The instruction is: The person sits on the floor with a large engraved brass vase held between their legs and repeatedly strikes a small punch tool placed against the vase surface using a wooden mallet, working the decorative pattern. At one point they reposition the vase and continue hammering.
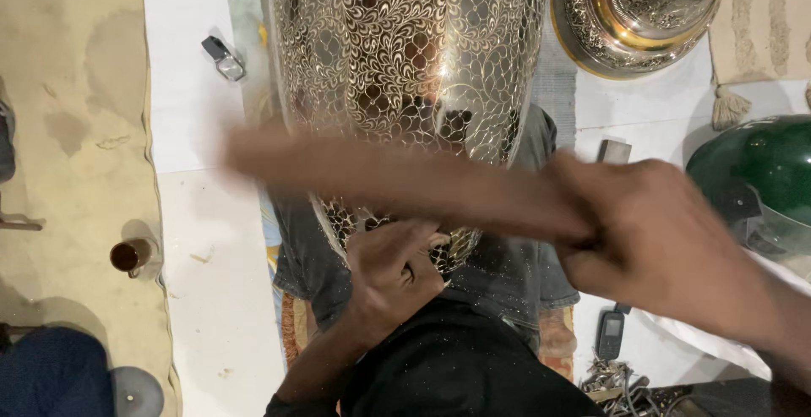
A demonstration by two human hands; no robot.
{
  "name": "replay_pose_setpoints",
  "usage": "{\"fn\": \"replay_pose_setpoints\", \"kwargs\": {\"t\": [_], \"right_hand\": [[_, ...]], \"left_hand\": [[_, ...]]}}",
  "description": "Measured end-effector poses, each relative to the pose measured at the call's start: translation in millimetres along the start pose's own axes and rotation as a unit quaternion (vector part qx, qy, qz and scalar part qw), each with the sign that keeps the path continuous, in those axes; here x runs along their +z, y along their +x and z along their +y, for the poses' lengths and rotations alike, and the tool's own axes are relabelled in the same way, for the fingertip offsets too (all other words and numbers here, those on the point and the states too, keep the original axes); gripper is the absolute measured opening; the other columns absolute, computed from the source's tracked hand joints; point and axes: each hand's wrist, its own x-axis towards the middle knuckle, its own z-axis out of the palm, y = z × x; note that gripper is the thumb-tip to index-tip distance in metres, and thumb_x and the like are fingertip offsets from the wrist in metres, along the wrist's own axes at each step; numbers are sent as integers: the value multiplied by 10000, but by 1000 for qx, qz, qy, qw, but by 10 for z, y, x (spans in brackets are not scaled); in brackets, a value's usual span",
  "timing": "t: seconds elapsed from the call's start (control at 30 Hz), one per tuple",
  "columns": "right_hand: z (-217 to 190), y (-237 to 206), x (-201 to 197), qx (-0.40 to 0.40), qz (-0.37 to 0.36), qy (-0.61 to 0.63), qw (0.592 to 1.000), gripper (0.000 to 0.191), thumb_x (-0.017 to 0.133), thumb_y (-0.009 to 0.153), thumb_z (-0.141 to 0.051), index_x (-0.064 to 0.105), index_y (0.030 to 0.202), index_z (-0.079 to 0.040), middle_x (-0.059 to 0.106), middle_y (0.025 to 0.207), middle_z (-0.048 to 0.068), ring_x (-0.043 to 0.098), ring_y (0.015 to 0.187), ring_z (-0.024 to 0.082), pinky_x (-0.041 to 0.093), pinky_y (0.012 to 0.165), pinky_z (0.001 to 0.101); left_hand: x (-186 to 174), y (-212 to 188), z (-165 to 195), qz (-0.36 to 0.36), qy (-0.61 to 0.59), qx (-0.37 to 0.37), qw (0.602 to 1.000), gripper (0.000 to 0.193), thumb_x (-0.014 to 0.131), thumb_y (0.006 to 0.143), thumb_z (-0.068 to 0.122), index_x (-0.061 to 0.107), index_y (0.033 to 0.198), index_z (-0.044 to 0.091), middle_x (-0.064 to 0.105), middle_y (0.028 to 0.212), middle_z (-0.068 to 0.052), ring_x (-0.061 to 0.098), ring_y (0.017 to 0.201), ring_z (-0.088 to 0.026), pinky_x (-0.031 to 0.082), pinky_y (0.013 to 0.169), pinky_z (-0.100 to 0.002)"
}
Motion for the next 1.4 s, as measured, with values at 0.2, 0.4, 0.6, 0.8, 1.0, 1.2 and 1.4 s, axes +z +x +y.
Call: {"fn": "replay_pose_setpoints", "kwargs": {"t": [0.2,0.4,0.6,0.8,1.0,1.2,1.4], "right_hand": [[23,-1,-20,-27,29,42,998,374,682,602,-139,572,949,-51,631,601,77,661,514,236,511,473,404],[26,19,-16,4,-11,-89,996,425,706,582,-190,584,980,-103,634,553,105,643,526,304,504,539,463],[394,-60,279,-1,88,-16,996,372,777,635,-157,616,960,-75,604,574,103,616,490,268,472,498,435],[1009,324,1557,157,294,430,839,244,804,869,-192,619,896,-37,621,595,30,579,408,121,487,367,291],[1196,13,2376,245,287,468,799,331,859,795,-178,645,978,-3,672,711,80,623,536,144,516,488,288],[1279,-177,2277,133,339,322,874,386,852,789,-162,655,1058,32,701,808,87,631,728,121,521,646,270],[1111,-129,1606,94,331,221,913,330,809,731,-85,696,1028,3,704,753,92,664,654,108,527,609,274]], "left_hand": [[-15,30,26,-33,17,-3,999,452,550,746,-111,687,1176,-74,738,906,-155,737,684,-176,625,618,-316],[-25,21,15,-22,32,8,999,315,556,793,-117,664,1080,-43,692,851,-149,715,709,-203,622,666,-331],[45,116,19,106,-56,-25,992,252,560,944,-146,721,1055,12,794,935,-135,772,696,-151,623,553,-252],[78,188,93,126,-361,-58,922,354,687,986,-94,608,1325,-29,766,1021,-178,779,937,-240,683,795,-349],[243,368,204,34,-118,-90,988,375,633,963,-126,588,1327,-47,776,1045,-159,803,983,-252,701,850,-328],[293,451,253,-1,77,7,997,429,512,905,-200,553,1314,-74,741,1100,-201,781,1024,-236,692,836,-307],[350,331,79,10,196,50,979,335,540,911,-171,648,1223,-112,760,936,-140,770,756,-145,614,551,-243]]}}
